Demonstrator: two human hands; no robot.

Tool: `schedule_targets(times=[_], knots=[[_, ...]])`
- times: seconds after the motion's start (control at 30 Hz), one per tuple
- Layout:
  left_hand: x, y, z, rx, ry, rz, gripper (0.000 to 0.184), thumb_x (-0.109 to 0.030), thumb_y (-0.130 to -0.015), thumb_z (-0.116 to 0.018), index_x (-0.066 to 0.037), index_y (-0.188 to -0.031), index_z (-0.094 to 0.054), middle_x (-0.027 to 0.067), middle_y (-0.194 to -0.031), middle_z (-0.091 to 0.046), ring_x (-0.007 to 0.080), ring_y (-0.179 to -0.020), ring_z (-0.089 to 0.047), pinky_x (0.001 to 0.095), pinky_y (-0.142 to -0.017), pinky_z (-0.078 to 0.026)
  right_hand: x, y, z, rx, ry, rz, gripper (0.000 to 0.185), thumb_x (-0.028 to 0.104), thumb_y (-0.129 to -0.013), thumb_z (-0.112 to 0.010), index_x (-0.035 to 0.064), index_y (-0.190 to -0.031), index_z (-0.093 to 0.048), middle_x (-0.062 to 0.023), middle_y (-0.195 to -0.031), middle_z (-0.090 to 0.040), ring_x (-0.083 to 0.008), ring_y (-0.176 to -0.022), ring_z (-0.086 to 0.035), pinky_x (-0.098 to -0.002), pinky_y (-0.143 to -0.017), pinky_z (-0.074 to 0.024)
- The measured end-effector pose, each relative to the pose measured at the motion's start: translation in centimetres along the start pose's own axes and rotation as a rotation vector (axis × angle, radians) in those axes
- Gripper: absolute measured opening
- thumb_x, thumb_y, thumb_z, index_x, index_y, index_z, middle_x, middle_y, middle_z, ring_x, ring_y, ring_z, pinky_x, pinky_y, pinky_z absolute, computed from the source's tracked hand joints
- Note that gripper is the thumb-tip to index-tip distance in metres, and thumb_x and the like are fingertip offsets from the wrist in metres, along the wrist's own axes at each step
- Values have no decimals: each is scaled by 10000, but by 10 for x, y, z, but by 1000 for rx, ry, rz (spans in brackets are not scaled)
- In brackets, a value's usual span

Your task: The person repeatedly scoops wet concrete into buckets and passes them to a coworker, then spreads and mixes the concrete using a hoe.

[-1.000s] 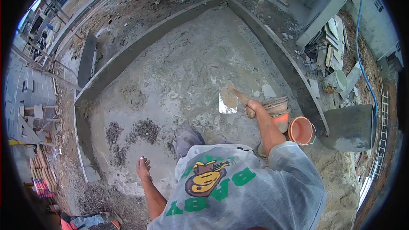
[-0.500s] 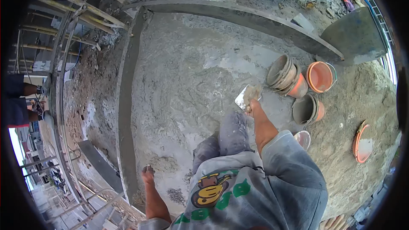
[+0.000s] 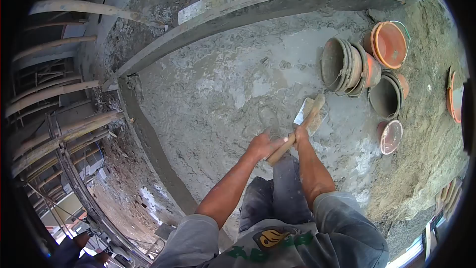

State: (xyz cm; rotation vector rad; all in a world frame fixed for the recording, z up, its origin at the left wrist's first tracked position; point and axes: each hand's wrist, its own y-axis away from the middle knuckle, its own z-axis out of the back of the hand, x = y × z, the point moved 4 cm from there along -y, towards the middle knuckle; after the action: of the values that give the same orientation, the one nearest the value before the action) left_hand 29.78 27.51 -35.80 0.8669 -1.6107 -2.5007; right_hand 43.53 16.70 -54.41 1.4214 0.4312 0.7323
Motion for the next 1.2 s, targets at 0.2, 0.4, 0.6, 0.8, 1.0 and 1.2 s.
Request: schedule_targets(times=[0.2, 0.4, 0.6, 0.8, 1.0, 1.2], knots=[[100, -54, -85, 501, 383, 447, 372, -299, -764, -676, -7, -971, -577, 70, -730, -592, 124, -556, -563, 265, -468, -432, 11, -155, -2, -99, 56, -4, 257, 112, -734, -577, -10, -935, -472, -100, -658, -482, -231, -508, -509, -408, -446, -451], [132, -52, -19, 300, 321, 501, 391, -259, -758, -690, -16, -1041, -576, 48, -715, -554, 123, -593, -517, 273, -536, -433, 26, -158, -80, -340, 222, 284, 209, 61, -674, -573, 20, -836, -448, -94, -641, -470, -198, -448, -484, -322, -367, -422], [110, -98, 54, 288, 230, 228, 441, -323, -760, -696, -15, -1047, -567, 73, -799, -610, 175, -715, -573, 310, -666, -466, 162, -72, -194, 107, -192, 303, 224, 88, -698, -569, 15, -872, -449, -67, -614, -451, -172, -410, -461, -325, -350, -421], [125, -155, 106, 460, 674, 204, 379, -387, -778, -665, -40, -863, -538, 21, -677, -522, 110, -602, -514, 259, -521, -423, 248, -98, -269, 112, -90, 461, 142, 69, -705, -550, -46, -740, -475, -103, -615, -467, -208, -434, -483, -350, -363, -442], [211, -138, 145, 329, 469, 60, 398, -376, -779, -676, -18, -905, -559, -16, -621, -469, 86, -510, -443, 253, -451, -370, 185, -82, -305, 43, -57, 553, 139, 33, -687, -536, -67, -760, -474, -129, -623, -468, -242, -443, -491, -395, -379, -458], [344, -56, 155, 214, 682, 128, 354, -345, -776, -689, -28, -865, -558, -10, -602, -466, 94, -486, -437, 272, -427, -369, 50, -71, -396, 90, 196, 632, 178, 83, -695, -529, -84, -756, -537, -178, -661, -546, -293, -556, -565, -437, -459, -455]])
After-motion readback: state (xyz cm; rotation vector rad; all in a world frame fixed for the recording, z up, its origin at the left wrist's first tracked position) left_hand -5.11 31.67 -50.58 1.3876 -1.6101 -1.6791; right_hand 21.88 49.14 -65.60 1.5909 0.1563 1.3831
